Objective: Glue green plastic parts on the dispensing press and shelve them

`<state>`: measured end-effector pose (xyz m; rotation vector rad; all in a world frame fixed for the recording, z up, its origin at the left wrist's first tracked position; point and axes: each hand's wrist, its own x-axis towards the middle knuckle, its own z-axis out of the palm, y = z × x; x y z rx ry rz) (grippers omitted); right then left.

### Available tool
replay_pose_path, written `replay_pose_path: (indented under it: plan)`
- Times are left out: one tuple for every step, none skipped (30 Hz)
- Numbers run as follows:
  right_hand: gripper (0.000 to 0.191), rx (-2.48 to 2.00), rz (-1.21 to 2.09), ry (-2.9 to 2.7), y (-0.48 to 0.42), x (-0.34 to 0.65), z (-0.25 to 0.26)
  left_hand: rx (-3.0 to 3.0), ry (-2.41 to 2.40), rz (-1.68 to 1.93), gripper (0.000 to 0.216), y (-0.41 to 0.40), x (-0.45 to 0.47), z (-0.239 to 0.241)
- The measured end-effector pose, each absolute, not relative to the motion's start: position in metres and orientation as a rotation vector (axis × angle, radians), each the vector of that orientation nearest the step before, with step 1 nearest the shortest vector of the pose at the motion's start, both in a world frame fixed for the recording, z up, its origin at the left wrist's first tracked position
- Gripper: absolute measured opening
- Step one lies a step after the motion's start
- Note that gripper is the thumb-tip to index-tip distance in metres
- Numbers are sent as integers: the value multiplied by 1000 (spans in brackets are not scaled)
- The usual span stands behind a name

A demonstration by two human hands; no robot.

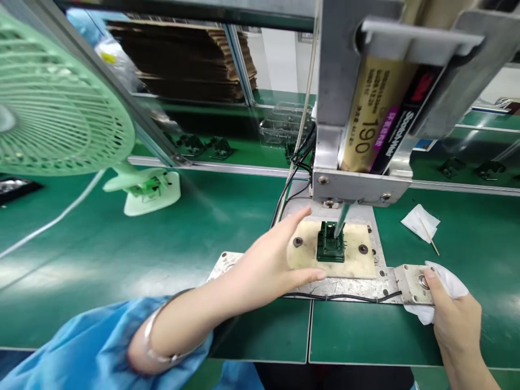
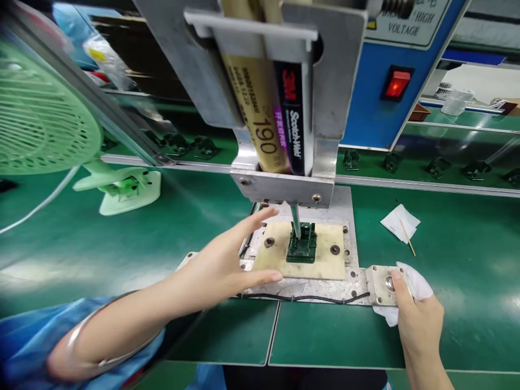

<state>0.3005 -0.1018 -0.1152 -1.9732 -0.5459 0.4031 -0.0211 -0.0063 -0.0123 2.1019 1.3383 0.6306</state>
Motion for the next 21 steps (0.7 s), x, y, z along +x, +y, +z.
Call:
replay_pose_path:
  plan:
    - [51,-1980,432,-535,-101,301,-116,2057,1307,551,100,1,-14,-13]
    - [51,-1989,463,-522,-101,301,-117,2006,1266,490,98,8,-7,-15]
    - [52,-1996,495,-510,-100,302,-117,1948,1217,458,91,13,-2,-18]
    - [53,-1999,525,-496,-100,301,-117,1886,1160,449,83,18,2,-21]
    - [54,-2000,549,-480,-99,301,-116,1827,1098,462,76,21,5,-25]
    - [54,-1998,568,-466,-99,300,-116,1771,1038,487,70,23,6,-27]
    - [55,-1993,576,-459,-98,300,-115,1719,991,515,66,24,7,-29]
    - [55,-1989,576,-457,-98,299,-114,1672,968,537,62,24,7,-29]
    - [54,-1988,569,-457,-99,299,-114,1628,971,545,59,23,6,-28]
    - [54,-1993,561,-460,-99,299,-114,1585,998,539,55,22,5,-26]
    - [54,-1999,553,-467,-100,299,-114,1544,1041,521,54,21,4,-22]
    - [54,-2000,545,-477,-100,299,-115,1504,1094,496,55,19,3,-18]
    - [54,-1997,536,-490,-101,299,-115,1470,1140,465,57,16,2,-14]
    - [55,-1991,527,-501,-101,299,-115,1446,1164,425,59,13,1,-10]
    - [56,-1983,519,-512,-102,299,-116,1437,1164,377,59,9,0,-7]
    - [56,-1969,511,-522,-102,299,-116,1437,1145,326,58,3,-1,-5]
    - [57,-1954,500,-529,-103,298,-115,1443,1116,280,55,-3,-3,-4]
    - [58,-1941,486,-534,-103,297,-115,1455,1084,241,53,-10,-5,-6]
    - [58,-1930,470,-541,-103,296,-114,1479,1051,225,49,-19,-8,-8]
    - [59,-1924,454,-546,-103,295,-113,1518,1018,254,45,-28,-11,-12]
    - [60,-1923,437,-549,-103,294,-112,1567,986,334,41,-37,-15,-18]
